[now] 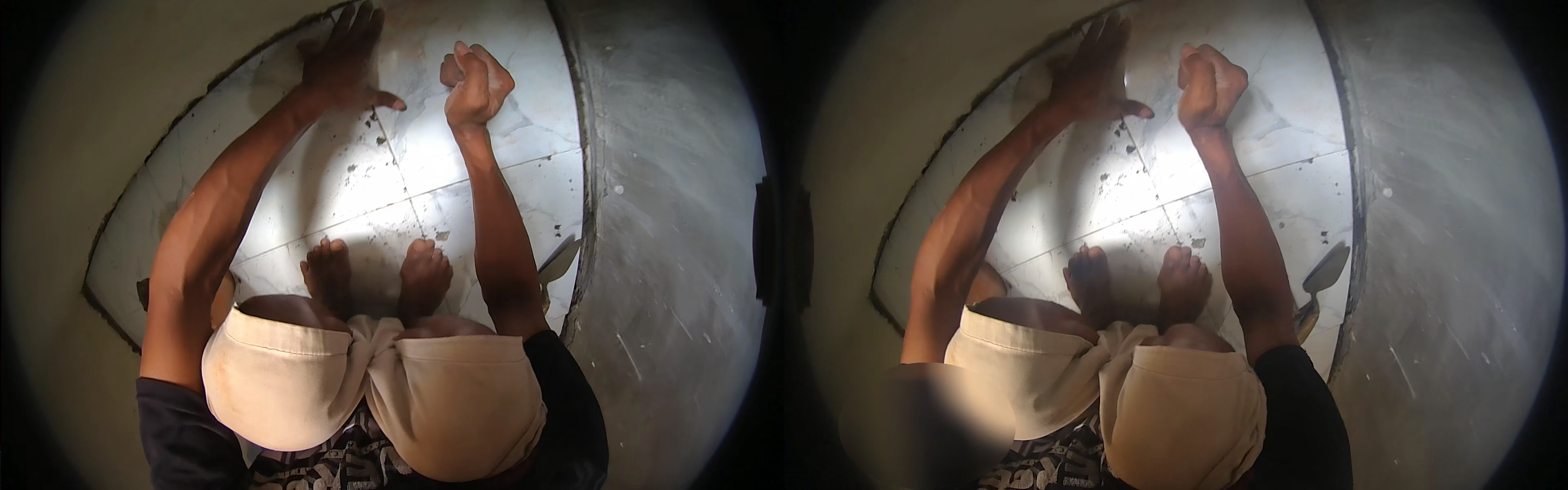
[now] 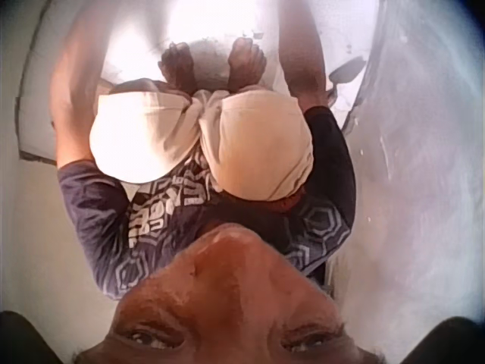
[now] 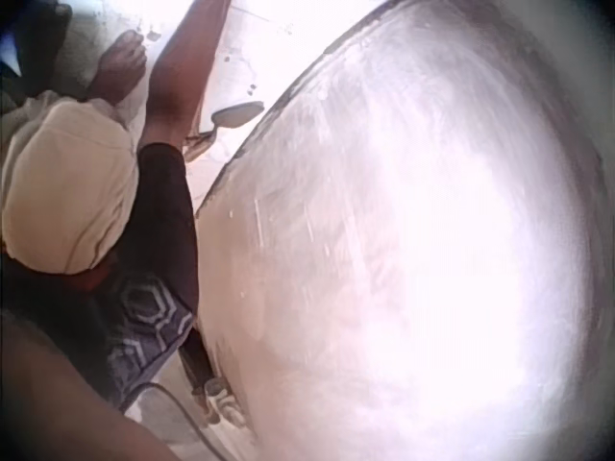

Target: The person spreads cement on the floor using a trowel, places a white tile, and taps it with a wooden stick to level it. The person repeats this process for multiple tiles, ensuring they are aligned and secure.

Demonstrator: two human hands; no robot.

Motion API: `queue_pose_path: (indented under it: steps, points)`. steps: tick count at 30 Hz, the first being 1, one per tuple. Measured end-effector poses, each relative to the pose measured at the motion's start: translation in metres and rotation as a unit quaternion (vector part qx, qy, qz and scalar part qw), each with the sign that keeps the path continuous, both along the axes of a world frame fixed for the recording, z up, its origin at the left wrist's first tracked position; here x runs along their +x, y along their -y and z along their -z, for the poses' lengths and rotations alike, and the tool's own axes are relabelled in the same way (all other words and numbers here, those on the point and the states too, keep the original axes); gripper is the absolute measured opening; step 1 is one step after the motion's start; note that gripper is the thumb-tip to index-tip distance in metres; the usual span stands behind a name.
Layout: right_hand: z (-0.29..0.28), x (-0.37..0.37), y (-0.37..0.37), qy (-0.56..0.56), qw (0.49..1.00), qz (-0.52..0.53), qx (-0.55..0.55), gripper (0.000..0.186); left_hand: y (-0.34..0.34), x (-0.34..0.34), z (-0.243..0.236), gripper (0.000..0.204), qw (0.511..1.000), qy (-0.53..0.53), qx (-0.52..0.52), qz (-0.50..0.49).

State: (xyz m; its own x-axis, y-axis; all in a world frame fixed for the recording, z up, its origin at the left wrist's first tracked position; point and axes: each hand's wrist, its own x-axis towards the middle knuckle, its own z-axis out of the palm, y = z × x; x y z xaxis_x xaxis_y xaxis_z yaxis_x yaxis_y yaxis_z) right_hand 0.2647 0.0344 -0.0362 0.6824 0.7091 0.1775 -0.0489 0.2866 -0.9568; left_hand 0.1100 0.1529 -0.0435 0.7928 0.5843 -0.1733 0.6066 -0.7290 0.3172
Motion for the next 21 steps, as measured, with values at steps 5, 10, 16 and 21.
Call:
queue_pose_path:
  steps: [5,10,16,21]
  points:
    - [0.048,-0.013,0.021,0.096,0.990,-0.020,-0.098,0.032,0.013,0.025,-0.074,0.144,0.985,-0.157,-0.072,-0.026]
    - [0.002,-0.018,0.005,0.002,0.997,-0.053,-0.048,0.032,0.009,0.003,-0.017,0.146,1.000,-0.007,-0.018,-0.016]
    - [0.043,-0.008,-0.011,-0.062,0.990,-0.026,-0.126,0.035,0.006,0.009,-0.022,0.149,0.995,-0.096,-0.021,-0.033]
    - [0.011,0.011,-0.060,0.127,0.981,0.118,0.083,0.034,0.016,-0.003,-0.023,0.150,0.993,-0.095,-0.037,-0.064]
